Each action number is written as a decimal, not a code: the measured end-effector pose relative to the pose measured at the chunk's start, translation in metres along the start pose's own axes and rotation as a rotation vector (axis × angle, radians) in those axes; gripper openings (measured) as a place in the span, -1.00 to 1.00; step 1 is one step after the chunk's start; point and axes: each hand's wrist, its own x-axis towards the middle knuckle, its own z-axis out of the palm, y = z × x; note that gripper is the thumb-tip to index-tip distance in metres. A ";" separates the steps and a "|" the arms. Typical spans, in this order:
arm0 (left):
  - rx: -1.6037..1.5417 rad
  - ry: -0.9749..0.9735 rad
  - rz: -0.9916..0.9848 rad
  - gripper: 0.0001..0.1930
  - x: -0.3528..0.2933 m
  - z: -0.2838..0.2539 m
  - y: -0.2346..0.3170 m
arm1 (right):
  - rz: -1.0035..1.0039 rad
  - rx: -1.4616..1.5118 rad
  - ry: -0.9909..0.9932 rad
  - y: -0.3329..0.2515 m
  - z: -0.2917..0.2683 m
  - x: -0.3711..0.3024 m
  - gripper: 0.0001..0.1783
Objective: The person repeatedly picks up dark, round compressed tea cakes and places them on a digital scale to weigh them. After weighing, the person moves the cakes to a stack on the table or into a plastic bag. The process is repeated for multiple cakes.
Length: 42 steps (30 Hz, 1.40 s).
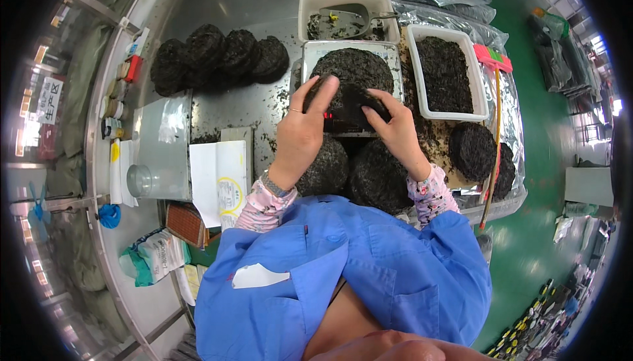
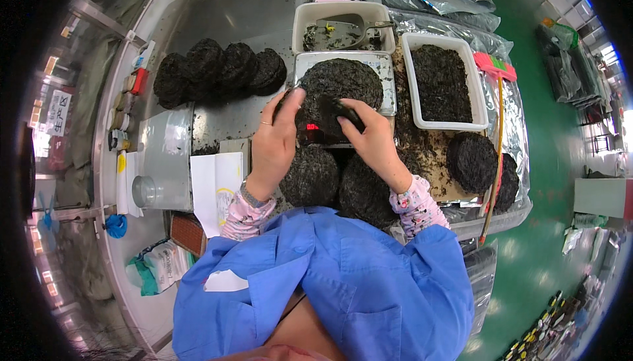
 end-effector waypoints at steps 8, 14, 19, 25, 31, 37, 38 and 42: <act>0.073 0.102 0.165 -0.74 -0.003 0.021 0.009 | -0.127 -0.155 -0.061 -0.031 -0.001 -0.010 -0.62; 0.112 0.136 0.342 -0.72 -0.007 0.027 0.004 | -0.135 -0.181 -0.064 -0.039 0.001 -0.015 -0.62; 0.095 0.145 0.363 -0.74 -0.007 0.027 0.004 | -0.134 -0.149 -0.073 -0.035 0.002 -0.017 -0.64; -0.063 0.155 0.073 -0.78 -0.011 0.026 0.006 | 0.076 0.023 -0.126 -0.027 -0.003 -0.017 -0.66; -0.080 0.195 -0.001 -0.82 -0.003 0.014 0.002 | 0.051 0.021 -0.057 -0.014 -0.006 -0.010 -0.64; -0.047 0.284 -0.232 -0.93 -0.004 -0.009 -0.041 | -0.474 -0.524 -0.047 0.044 0.012 0.045 -0.41; -0.072 0.278 -0.265 -0.92 -0.006 -0.009 -0.042 | -0.455 -0.637 -0.140 0.060 0.024 0.041 -0.34; -0.704 0.280 -0.571 -0.95 -0.014 -0.002 -0.047 | -0.250 -0.298 -0.255 0.056 0.033 0.029 -0.32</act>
